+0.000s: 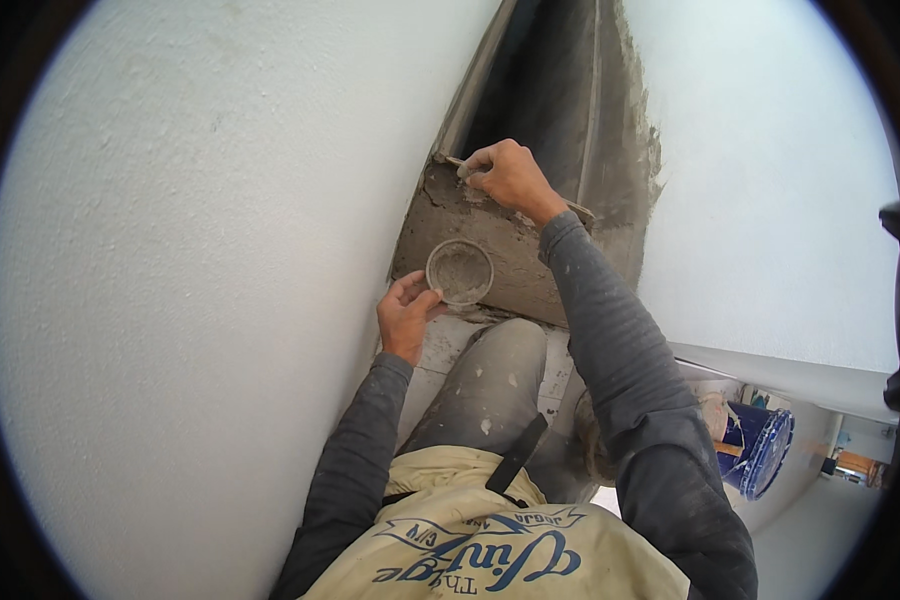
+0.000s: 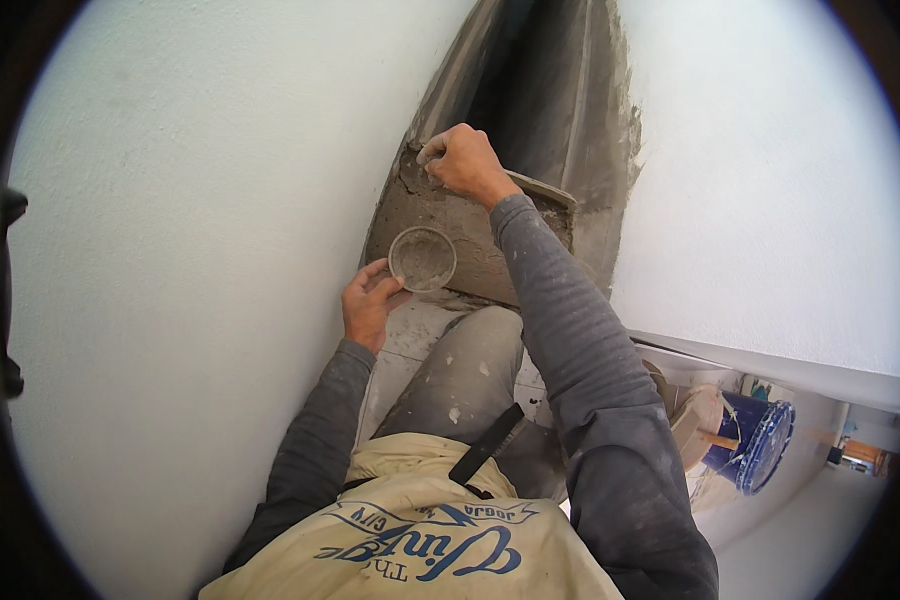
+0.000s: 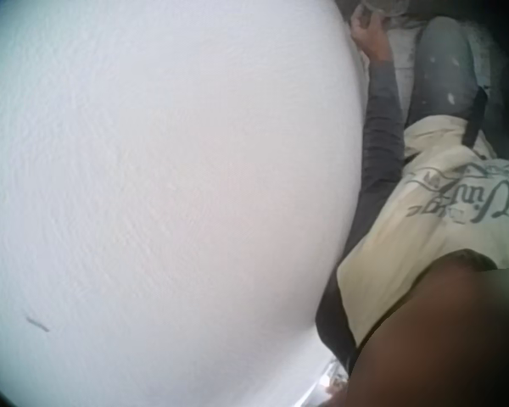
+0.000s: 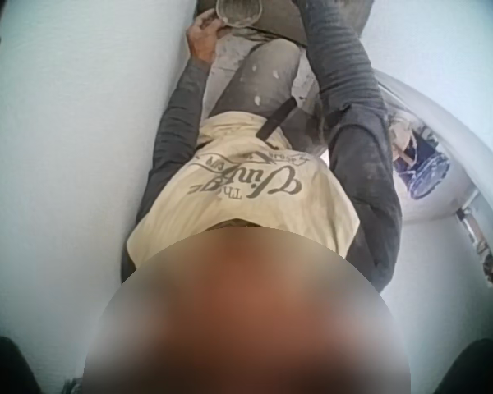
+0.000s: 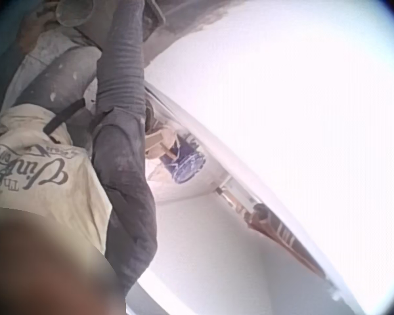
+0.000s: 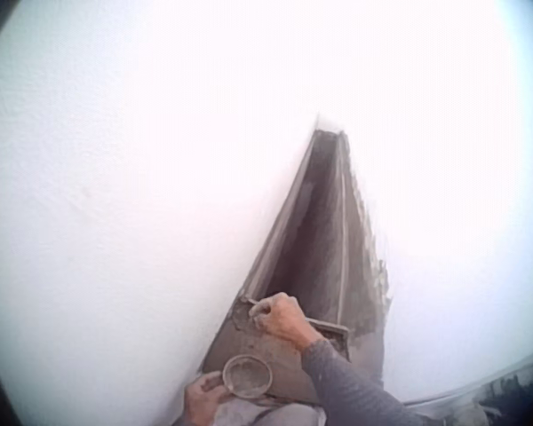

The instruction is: The person scoops cement from a bucket with a trowel and applies it to a recessed wall area. They repeatedly smooth and level the cement using a small circular tool and a straight edge, then add more cement to fill gaps.

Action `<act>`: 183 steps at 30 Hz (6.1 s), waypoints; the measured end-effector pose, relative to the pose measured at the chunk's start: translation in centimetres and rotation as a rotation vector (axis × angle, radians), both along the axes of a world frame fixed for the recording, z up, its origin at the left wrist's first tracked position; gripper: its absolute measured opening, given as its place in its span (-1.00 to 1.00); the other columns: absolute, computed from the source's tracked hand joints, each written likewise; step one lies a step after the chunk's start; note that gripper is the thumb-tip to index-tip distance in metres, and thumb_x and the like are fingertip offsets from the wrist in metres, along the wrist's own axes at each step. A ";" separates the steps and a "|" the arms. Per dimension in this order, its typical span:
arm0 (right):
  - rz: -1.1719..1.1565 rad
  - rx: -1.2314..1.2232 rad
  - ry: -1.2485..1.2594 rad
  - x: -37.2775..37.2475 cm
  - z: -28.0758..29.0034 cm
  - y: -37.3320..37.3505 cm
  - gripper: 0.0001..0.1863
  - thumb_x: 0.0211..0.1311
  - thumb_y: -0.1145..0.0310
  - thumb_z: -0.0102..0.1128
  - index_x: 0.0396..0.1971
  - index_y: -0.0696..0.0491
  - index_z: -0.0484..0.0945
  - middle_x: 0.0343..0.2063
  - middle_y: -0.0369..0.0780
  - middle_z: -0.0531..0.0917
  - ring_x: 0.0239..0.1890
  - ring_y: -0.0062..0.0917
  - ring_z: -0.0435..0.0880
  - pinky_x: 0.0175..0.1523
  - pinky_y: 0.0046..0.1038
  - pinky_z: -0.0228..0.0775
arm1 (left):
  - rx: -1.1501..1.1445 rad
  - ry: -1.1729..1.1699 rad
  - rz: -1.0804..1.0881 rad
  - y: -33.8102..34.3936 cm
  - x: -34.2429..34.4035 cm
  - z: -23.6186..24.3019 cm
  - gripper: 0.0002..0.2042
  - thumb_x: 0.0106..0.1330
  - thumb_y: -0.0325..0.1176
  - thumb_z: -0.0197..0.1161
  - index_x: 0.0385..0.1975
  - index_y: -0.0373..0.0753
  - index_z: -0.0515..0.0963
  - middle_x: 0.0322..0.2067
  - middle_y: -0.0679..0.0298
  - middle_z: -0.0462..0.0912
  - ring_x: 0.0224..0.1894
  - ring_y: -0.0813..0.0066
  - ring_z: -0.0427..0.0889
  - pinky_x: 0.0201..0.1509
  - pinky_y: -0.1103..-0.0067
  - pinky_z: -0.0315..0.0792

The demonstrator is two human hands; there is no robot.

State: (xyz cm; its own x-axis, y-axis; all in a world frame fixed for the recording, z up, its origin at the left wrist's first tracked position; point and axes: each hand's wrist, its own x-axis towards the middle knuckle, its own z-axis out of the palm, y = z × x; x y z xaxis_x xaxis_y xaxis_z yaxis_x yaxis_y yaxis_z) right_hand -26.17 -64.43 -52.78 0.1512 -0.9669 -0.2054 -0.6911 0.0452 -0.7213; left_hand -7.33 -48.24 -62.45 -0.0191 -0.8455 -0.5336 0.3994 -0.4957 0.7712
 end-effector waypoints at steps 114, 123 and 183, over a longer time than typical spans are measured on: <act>-0.008 -0.115 0.275 -11.8 -3.7 -2.3 -0.57 0.02 0.66 0.01 -0.12 0.07 0.71 -0.16 -0.01 0.71 -0.07 -0.12 0.69 0.16 -0.30 0.49 | -0.012 -0.051 -0.014 -0.1 0.7 -0.1 -0.53 0.24 -0.51 0.22 0.16 -0.49 0.34 -0.06 0.05 0.57 -0.08 0.35 0.64 -0.01 0.41 0.63; 0.183 -0.127 0.123 -5.4 2.7 4.0 -0.74 0.14 0.52 0.16 -0.16 0.14 0.70 -0.20 -0.04 0.72 -0.12 -0.17 0.71 0.06 -0.31 0.52 | -0.013 -0.032 0.037 -0.3 0.4 0.3 -0.52 0.20 -0.53 0.27 0.14 -0.50 0.37 -0.13 0.06 0.61 -0.14 0.35 0.66 -0.03 0.39 0.63; 0.069 -0.091 0.690 -18.0 -6.6 -1.9 -0.83 0.04 0.57 0.17 -0.36 0.22 0.69 -0.32 0.13 0.68 -0.18 0.02 0.69 -0.01 -0.18 0.55 | -0.021 -0.038 -0.025 -0.5 0.6 1.4 -0.52 0.22 -0.52 0.24 0.16 -0.50 0.34 -0.06 0.04 0.58 -0.07 0.32 0.64 -0.01 0.40 0.63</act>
State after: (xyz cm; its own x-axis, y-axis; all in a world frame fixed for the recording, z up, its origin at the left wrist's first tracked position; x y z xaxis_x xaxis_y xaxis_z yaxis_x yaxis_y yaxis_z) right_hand -44.14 -66.37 -59.39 0.0766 -0.9777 -0.1954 -0.9918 -0.0547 -0.1152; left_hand -6.76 -48.79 -61.05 -0.0200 -0.8561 -0.5165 0.3570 -0.4886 0.7961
